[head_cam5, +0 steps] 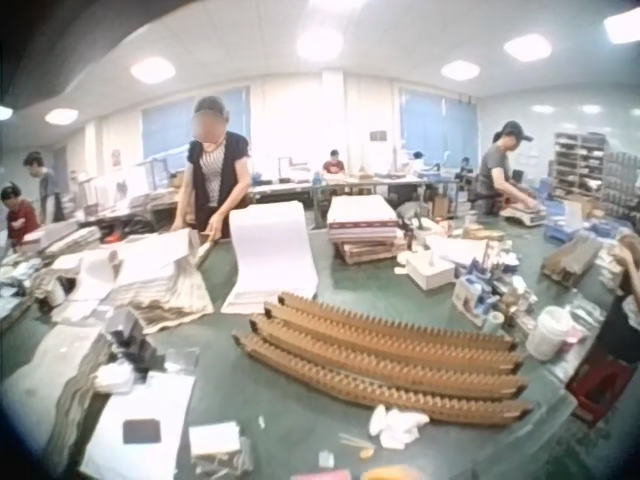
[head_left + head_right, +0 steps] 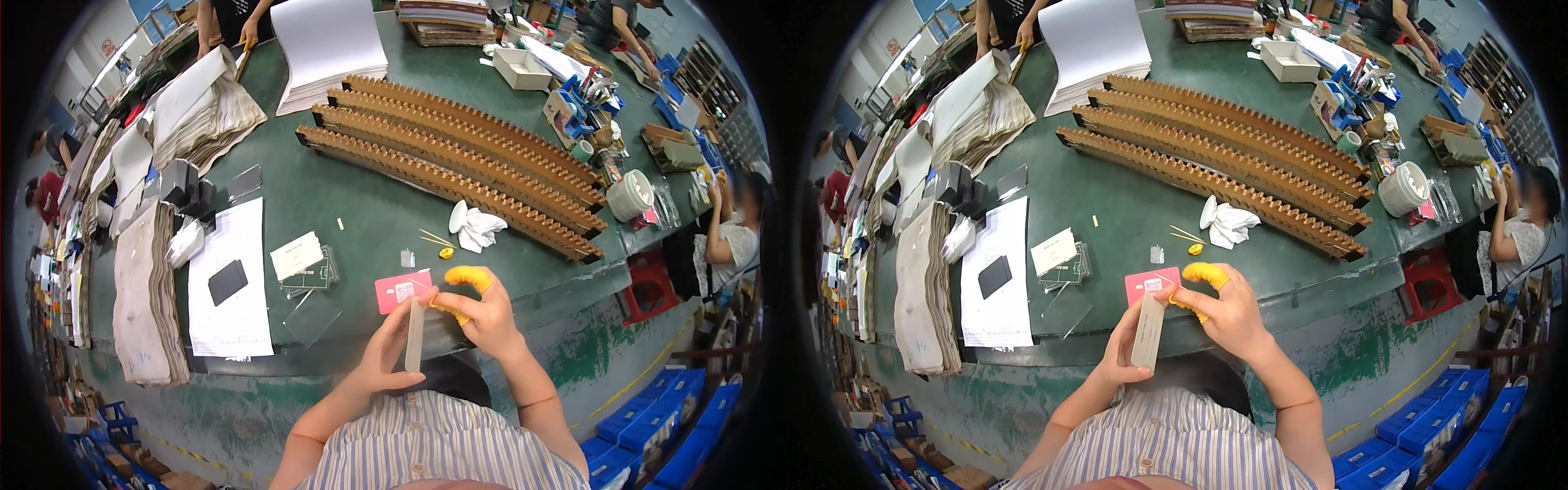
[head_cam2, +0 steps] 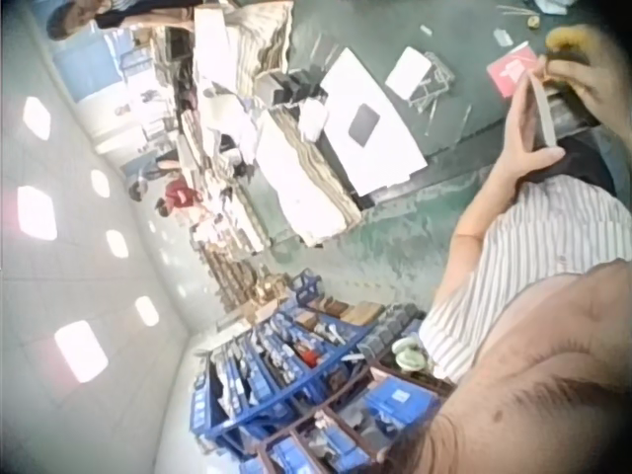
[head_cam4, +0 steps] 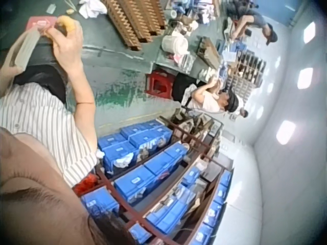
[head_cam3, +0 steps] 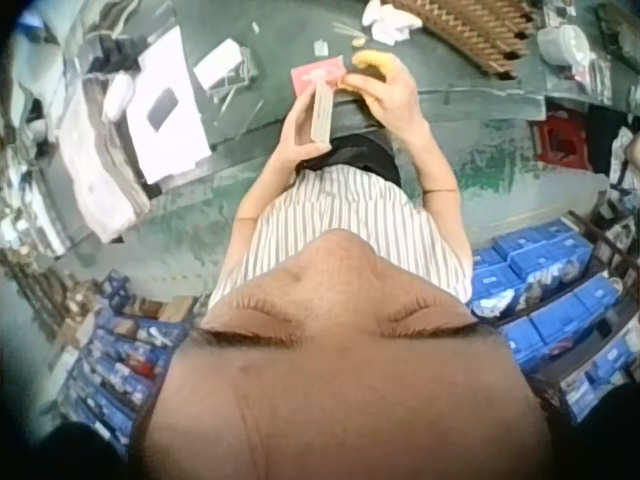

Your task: The person assembles small rectangular cards by inserting a wooden stick into a slot on the side of each card. They handle the cards one at a time, using a small tool to assist with the insertion, and place the finished units into a stack on the table.

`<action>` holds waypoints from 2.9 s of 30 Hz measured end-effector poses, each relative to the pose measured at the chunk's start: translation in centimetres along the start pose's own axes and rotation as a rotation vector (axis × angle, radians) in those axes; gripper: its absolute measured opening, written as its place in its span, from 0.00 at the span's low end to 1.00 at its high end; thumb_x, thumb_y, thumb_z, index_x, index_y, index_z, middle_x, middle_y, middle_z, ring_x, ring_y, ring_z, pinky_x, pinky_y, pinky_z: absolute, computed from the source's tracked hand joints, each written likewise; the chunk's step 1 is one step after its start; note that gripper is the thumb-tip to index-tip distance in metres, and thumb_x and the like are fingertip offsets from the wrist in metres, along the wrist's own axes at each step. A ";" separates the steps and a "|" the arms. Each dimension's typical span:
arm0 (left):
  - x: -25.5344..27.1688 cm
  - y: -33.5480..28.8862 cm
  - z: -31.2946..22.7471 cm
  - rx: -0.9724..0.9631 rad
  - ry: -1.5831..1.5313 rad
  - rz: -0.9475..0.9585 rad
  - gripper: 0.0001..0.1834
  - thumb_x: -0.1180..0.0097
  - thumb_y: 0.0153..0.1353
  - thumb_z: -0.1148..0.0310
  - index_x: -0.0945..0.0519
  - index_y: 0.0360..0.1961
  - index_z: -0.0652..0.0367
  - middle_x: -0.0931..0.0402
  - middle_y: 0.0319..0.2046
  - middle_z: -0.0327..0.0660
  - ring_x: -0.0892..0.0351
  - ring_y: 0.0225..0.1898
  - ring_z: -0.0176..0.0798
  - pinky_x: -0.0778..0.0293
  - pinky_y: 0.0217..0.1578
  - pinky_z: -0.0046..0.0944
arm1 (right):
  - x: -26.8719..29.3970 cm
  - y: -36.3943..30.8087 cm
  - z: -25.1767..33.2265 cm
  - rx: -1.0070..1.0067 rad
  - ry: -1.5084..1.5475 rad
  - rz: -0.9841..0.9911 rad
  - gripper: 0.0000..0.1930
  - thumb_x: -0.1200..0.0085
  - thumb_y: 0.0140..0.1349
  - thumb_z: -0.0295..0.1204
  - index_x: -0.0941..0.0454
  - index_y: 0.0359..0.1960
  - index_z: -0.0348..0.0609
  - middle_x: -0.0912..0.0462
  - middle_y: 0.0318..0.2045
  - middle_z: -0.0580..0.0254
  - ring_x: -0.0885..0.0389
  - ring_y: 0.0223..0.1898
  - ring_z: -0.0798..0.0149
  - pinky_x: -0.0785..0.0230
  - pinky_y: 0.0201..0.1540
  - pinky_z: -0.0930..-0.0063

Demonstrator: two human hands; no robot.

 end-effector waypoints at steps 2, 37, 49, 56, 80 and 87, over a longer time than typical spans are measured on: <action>0.1 0.1 -0.2 0.010 0.026 0.026 0.56 0.30 0.45 0.66 0.51 0.72 0.64 0.53 0.73 0.54 0.58 0.75 0.50 0.63 0.72 0.49 | 0.0 0.1 0.0 0.007 0.010 0.020 0.16 0.40 0.48 0.20 0.14 0.40 0.50 0.21 0.46 0.58 0.23 0.49 0.53 0.30 0.50 0.60; 0.4 -1.1 0.0 0.145 -0.151 -0.113 0.59 0.32 0.45 0.46 0.48 0.71 0.64 0.45 0.70 0.47 0.49 0.73 0.44 0.56 0.70 0.42 | -1.1 -0.9 -1.1 0.201 0.073 0.121 0.12 0.33 0.41 0.32 0.16 0.29 0.46 0.19 0.51 0.61 0.25 0.56 0.55 0.32 0.52 0.59; -1.1 0.6 -1.5 0.072 0.042 -0.130 0.61 0.39 0.48 0.31 0.46 0.70 0.65 0.46 0.70 0.54 0.50 0.71 0.63 0.59 0.71 0.59 | -2.4 -2.5 -0.1 0.003 0.362 -0.012 0.09 0.33 0.50 0.30 0.13 0.34 0.44 0.28 0.61 0.56 0.31 0.59 0.57 0.34 0.57 0.63; 0.1 -1.2 -0.1 -0.192 0.030 -0.090 0.57 0.30 0.42 0.40 0.42 0.68 0.60 0.44 0.68 0.58 0.48 0.71 0.59 0.56 0.69 0.58 | -4.5 -4.0 1.4 -0.772 1.865 -0.142 0.12 0.49 0.68 0.32 0.18 0.45 0.38 0.42 0.71 0.60 0.35 0.61 0.66 0.42 0.62 0.67; 0.4 -1.1 1.4 -0.382 0.715 0.027 0.59 0.20 0.32 0.56 0.40 0.66 0.58 0.47 0.69 0.58 0.47 0.70 0.59 0.49 0.68 0.54 | -7.3 -4.2 2.7 -0.803 2.401 -0.096 0.27 0.49 0.68 0.45 0.33 0.63 0.41 0.27 0.59 0.58 0.29 0.59 0.64 0.41 0.66 0.65; -0.3 -0.2 0.6 -0.311 0.716 0.095 0.58 0.20 0.33 0.55 0.39 0.66 0.59 0.48 0.69 0.58 0.50 0.72 0.61 0.51 0.68 0.56 | -6.7 -4.1 2.5 -0.994 2.379 -0.096 0.25 0.50 0.69 0.41 0.34 0.64 0.42 0.27 0.58 0.59 0.28 0.57 0.64 0.37 0.61 0.65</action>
Point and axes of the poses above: each hand's wrist, its own y-axis towards the middle knuckle, its own x-axis out of the back of the hand, z = x × y, the point moved 1 cm from there along y, towards the middle knuckle
